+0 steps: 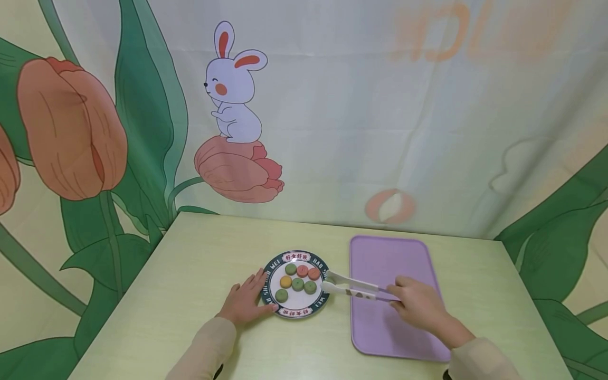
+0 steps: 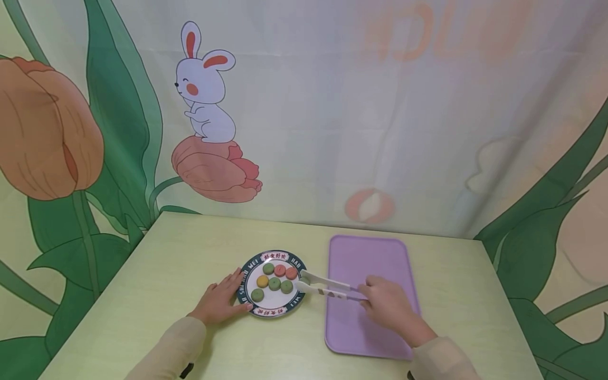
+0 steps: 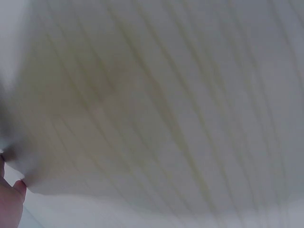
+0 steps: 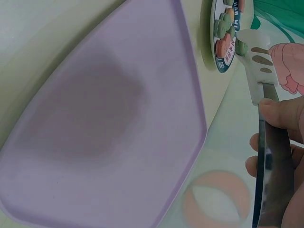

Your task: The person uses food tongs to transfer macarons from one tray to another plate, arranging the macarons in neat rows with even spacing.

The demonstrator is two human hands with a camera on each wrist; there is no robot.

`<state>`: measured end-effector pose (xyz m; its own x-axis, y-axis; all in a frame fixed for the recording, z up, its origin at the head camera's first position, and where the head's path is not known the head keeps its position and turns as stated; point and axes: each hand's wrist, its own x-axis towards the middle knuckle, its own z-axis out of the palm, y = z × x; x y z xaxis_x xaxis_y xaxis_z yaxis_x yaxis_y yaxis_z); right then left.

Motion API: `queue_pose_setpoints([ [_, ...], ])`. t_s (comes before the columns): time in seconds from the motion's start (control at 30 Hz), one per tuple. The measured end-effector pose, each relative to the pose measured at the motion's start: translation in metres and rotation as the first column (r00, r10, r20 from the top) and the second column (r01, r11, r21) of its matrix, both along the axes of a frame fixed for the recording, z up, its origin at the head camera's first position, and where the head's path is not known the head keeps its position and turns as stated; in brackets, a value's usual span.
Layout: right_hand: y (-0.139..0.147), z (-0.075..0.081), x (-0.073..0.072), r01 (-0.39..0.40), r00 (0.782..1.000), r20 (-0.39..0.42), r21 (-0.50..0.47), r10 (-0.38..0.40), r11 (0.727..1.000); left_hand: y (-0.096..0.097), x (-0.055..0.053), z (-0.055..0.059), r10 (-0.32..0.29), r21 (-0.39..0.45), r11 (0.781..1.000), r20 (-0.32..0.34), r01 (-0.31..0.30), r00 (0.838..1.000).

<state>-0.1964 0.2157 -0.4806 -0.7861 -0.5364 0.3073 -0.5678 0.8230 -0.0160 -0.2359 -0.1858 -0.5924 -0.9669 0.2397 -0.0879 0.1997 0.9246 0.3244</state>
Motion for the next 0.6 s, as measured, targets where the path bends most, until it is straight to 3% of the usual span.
queue_pose_setpoints([
  [0.6,-0.021,-0.005,-0.002,-0.025,0.999,0.035,0.004,0.024,1.0,0.0,-0.001,-0.002,-0.002,0.007,1.0,-0.008,0.002,1.0],
])
